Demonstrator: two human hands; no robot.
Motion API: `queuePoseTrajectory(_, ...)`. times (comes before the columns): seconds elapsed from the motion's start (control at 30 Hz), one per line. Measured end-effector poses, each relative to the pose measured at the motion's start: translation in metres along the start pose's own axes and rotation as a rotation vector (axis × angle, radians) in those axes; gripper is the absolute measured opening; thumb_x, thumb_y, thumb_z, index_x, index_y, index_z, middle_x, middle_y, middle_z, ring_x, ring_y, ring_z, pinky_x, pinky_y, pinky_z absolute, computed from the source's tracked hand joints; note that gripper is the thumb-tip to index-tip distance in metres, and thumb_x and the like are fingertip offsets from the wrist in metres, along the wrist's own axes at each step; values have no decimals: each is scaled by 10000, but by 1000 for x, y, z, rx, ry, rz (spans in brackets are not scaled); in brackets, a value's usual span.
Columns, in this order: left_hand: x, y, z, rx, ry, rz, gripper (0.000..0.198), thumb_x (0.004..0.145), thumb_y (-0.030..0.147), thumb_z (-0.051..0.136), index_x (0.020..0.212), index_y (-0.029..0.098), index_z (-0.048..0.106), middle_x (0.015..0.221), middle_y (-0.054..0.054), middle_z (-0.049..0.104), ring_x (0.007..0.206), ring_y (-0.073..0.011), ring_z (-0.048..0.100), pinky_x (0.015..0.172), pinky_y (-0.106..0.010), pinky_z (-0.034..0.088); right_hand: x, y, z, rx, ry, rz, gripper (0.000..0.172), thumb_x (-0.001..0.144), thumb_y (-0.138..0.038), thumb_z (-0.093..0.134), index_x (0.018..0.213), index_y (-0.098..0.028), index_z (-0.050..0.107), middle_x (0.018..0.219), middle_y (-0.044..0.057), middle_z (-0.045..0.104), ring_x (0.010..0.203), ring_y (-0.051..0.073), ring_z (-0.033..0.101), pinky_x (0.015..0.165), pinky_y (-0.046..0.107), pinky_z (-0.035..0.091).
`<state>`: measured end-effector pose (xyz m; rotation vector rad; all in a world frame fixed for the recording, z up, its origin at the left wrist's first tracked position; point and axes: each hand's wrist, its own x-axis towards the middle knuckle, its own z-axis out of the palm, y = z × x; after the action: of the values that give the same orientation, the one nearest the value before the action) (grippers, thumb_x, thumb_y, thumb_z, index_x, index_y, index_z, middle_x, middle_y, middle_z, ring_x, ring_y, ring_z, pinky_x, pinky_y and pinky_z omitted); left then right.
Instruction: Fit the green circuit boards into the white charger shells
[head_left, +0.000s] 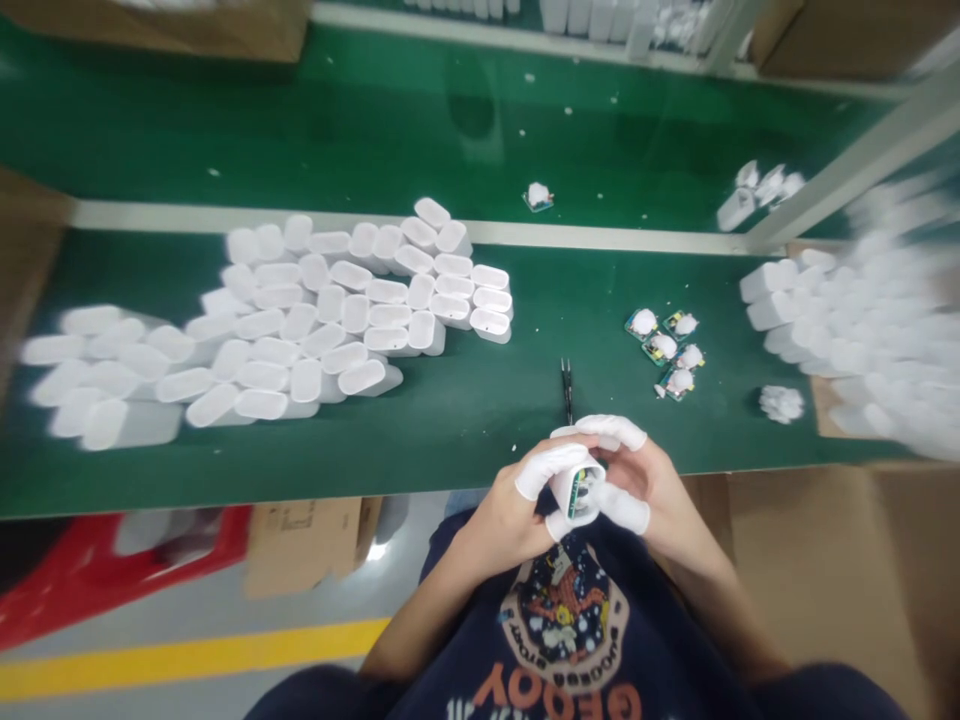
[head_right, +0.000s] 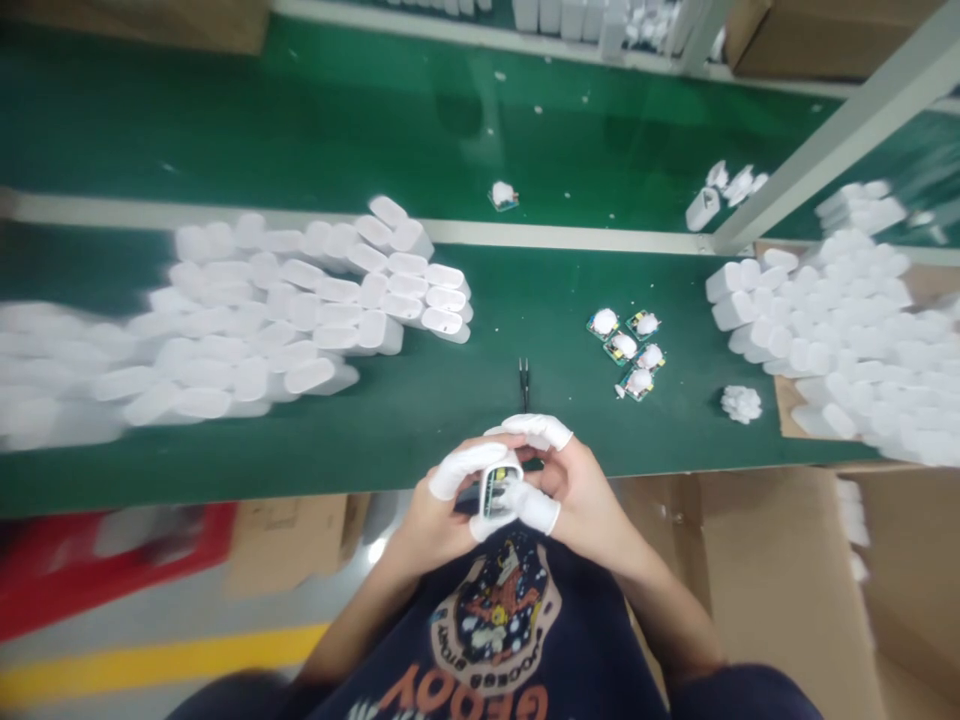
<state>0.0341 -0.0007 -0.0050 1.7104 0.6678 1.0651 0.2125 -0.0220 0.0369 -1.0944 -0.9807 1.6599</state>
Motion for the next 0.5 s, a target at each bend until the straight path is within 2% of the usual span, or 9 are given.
queuePoseTrajectory(0.13,-2,-2,-1,46,19,-17,523,930,177,766,1394,275,546,1362,-129,736,1289,-270,725,1041,-394,628,4,-1,1,-112,31,-61,409,957,-514,750,1270,-269,654,1355,118,711,1234,275,719,1005,411,629)
queuePoseTrajectory(0.23,-5,-2,0,-12,54,-99,482,922,203,776,1352,269,568,1342,-127,739,1272,-278,732,999,-388,642,7,-6,-5,-74,-73,-34,436,949,-480,773,1310,-268,651,1410,119,698,1280,280,705,1057,438,609)
queuePoseTrajectory(0.33,-7,-2,0,-81,68,-158,472,904,209,785,1328,257,583,1324,-124,742,1209,-277,760,935,-362,658,7,-11,-12,-37,-167,7,494,941,-442,792,1375,-280,621,1484,117,653,1334,277,674,1044,419,617)
queuePoseTrajectory(0.4,-7,-3,0,-99,57,-159,494,891,198,793,1334,261,583,1332,-121,741,1202,-271,762,929,-346,655,5,-12,-13,-29,-163,23,482,937,-408,801,1366,-287,618,1475,110,653,1322,259,679,1010,384,631)
queuePoseTrajectory(0.5,-7,-4,0,-44,24,-128,507,899,184,778,1354,266,571,1363,-123,732,1268,-275,733,1001,-359,633,3,-10,-9,-58,-121,18,439,923,-376,807,1311,-280,627,1415,107,668,1265,241,698,984,365,638)
